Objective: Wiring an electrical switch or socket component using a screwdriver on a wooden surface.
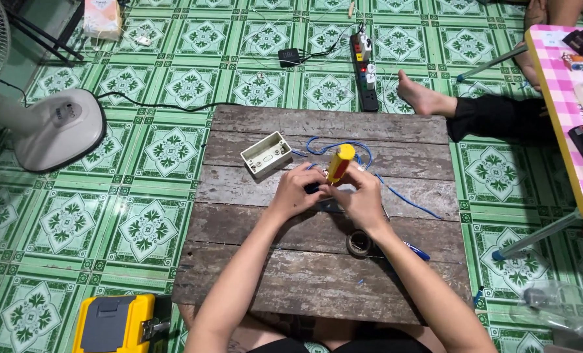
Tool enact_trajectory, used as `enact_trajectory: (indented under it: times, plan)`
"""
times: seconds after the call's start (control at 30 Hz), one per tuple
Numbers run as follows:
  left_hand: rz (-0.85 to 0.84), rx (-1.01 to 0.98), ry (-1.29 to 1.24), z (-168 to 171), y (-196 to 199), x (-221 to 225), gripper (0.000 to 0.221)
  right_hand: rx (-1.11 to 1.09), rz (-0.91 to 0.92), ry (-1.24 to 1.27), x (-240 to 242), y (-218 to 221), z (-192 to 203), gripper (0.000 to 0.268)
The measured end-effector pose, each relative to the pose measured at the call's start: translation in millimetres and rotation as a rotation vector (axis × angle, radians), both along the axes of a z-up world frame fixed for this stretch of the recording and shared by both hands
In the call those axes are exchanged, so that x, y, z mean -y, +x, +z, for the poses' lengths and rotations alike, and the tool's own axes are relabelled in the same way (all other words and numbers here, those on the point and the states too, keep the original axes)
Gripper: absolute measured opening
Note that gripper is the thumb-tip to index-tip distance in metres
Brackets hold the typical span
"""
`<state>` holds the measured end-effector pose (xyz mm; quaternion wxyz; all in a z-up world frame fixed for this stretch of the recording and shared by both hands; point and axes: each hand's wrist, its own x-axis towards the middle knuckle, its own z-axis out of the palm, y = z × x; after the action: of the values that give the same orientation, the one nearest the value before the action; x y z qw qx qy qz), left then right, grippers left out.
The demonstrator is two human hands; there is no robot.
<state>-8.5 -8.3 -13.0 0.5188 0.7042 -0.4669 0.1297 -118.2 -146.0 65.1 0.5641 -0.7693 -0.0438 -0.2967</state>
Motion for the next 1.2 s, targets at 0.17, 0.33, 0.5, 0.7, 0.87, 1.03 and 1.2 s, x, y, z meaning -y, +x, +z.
enact_trajectory:
  times: [0.17,0.33,0.5,0.7,0.87,1.03,1.2]
  plan:
    - [-0.006,0.009,0.009,-0.1,0.1,-1.5,0.02,-0.027,-0.046,0.02,17.7,5.3,-33.6,0.021]
    - [-0.004,-0.018,0.015,6.6,-2.8,-2.6,0.021,-0.018,-0.034,0.013,13.5,5.8,-25.1,0.031]
    - [-0.019,-0.017,0.0,1.7,-0.9,-2.2,0.018,0.0,0.005,0.046,9.8,7.8,-21.3,0.029]
    - [-0.026,-0.018,0.023,-6.4,1.4,-0.8,0.017,-0.03,-0.076,0.051,15.9,7.2,-30.2,0.036]
    - [-0.02,-0.01,0.017,2.8,-1.8,-1.8,0.02,-0.029,-0.022,0.034,14.3,7.4,-26.5,0.04]
    - [-0.016,0.011,0.028,0.0,0.6,-1.9,0.02,0.013,0.033,0.009,10.2,6.5,-14.5,0.034]
    - [-0.021,-0.008,0.036,-0.5,-0.1,-1.9,0.02,0.042,0.014,-0.052,18.2,7.2,-25.7,0.029]
